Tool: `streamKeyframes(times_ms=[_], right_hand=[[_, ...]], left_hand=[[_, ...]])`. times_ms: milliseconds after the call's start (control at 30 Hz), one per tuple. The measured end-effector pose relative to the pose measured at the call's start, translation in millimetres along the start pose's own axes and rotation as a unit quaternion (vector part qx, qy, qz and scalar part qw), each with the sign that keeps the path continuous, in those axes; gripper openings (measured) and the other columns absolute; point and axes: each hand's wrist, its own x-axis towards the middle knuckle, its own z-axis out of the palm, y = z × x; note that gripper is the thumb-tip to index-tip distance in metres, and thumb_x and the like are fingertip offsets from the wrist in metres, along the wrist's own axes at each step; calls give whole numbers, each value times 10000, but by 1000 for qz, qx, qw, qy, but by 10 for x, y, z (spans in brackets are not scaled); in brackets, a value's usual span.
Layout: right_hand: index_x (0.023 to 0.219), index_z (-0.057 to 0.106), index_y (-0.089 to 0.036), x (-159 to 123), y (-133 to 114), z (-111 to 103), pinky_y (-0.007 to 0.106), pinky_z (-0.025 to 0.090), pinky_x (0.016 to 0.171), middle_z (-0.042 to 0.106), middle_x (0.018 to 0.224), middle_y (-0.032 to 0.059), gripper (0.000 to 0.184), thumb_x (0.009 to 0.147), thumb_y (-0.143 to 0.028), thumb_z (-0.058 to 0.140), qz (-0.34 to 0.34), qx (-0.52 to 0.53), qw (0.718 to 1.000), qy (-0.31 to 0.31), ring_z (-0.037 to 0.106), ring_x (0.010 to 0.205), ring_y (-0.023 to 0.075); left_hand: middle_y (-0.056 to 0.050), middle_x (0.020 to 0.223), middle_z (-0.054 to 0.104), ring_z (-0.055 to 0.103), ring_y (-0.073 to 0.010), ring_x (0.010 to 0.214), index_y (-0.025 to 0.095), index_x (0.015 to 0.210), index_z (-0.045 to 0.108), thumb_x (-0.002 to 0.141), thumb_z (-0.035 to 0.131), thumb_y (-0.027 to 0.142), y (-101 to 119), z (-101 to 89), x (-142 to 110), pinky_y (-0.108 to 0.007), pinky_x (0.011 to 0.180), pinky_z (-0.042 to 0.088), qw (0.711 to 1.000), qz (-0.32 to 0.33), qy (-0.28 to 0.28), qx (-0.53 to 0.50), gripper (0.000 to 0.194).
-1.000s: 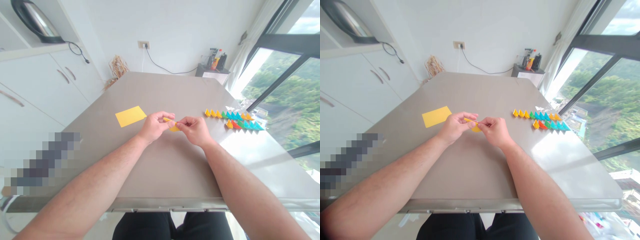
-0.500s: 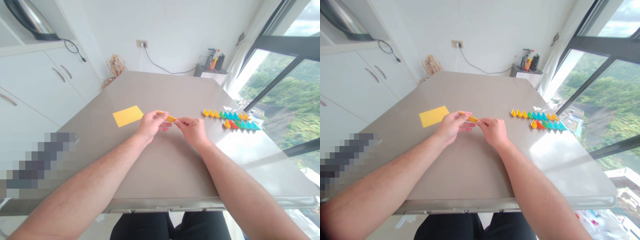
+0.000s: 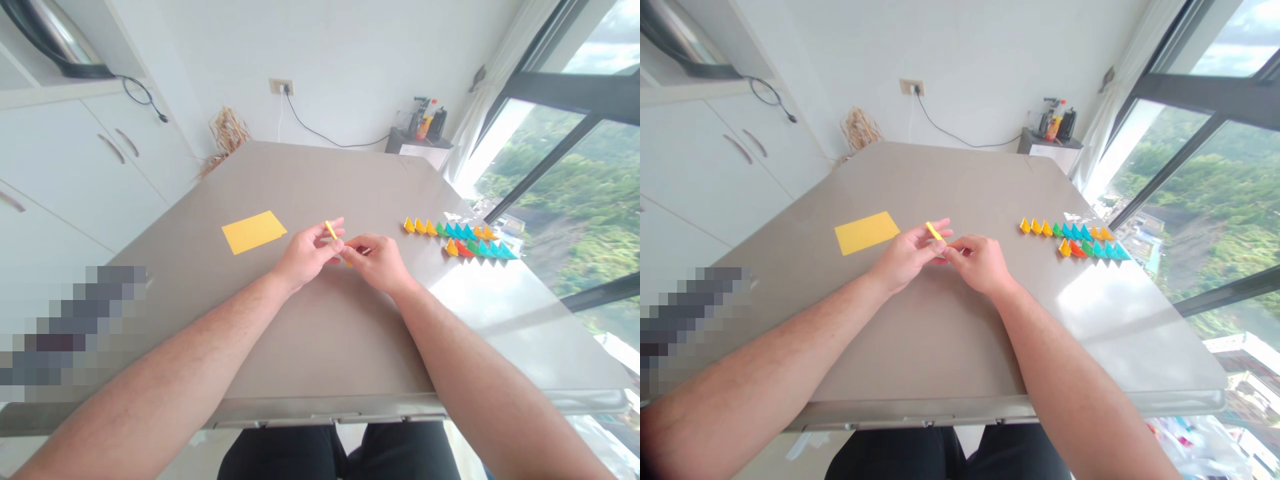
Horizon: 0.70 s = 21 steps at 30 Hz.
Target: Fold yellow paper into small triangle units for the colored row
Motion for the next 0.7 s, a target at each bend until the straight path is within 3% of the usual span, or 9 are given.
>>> streamKeyframes(times_ms=[233, 333, 433, 500, 700], right_hand=[[800, 777, -194, 6, 26, 5, 264, 420, 573, 711, 690, 20, 390, 796, -580, 724, 53, 74, 995, -34, 554, 610, 137], [849, 772, -196, 11, 35, 14, 268, 457, 613, 738, 756, 26, 319, 813, -506, 708, 61, 92, 993, -30, 618, 670, 154], [966, 764, -220, 6, 39, 37, 268, 466, 632, 742, 777, 3, 216, 841, -332, 629, 42, 47, 998, 12, 629, 663, 144], [1018, 751, -235, -1, 36, 55, 269, 457, 630, 729, 750, -14, 253, 832, -254, 581, 20, -7, 999, 34, 617, 635, 135], [975, 675, -244, -5, 21, 80, 264, 427, 602, 707, 738, -26, 190, 817, -250, 568, 17, -65, 997, 47, 593, 621, 136]], left_hand=[[-138, 1388, 645, 679, -299, 1153, 245, 1412, 606, 846, 758, 415, -1, -44, 7, -406, 827, 629, 1000, -1, -13, 24, 610], [-126, 1355, 672, 688, -301, 1134, 237, 1360, 651, 842, 748, 424, -5, -48, 9, -390, 790, 629, 999, 7, -7, 43, 560], [-93, 1316, 700, 716, -279, 1051, 248, 1302, 699, 860, 704, 422, -16, -39, 8, -391, 789, 624, 995, 22, 0, 96, 475], [-79, 1267, 726, 724, -270, 1016, 244, 1290, 709, 871, 678, 415, -22, -27, 5, -397, 811, 618, 991, 33, -4, 131, 453], [-59, 1122, 772, 720, -255, 1012, 218, 1324, 690, 880, 637, 345, -19, 6, -15, -397, 889, 595, 986, 54, -41, 150, 465]])
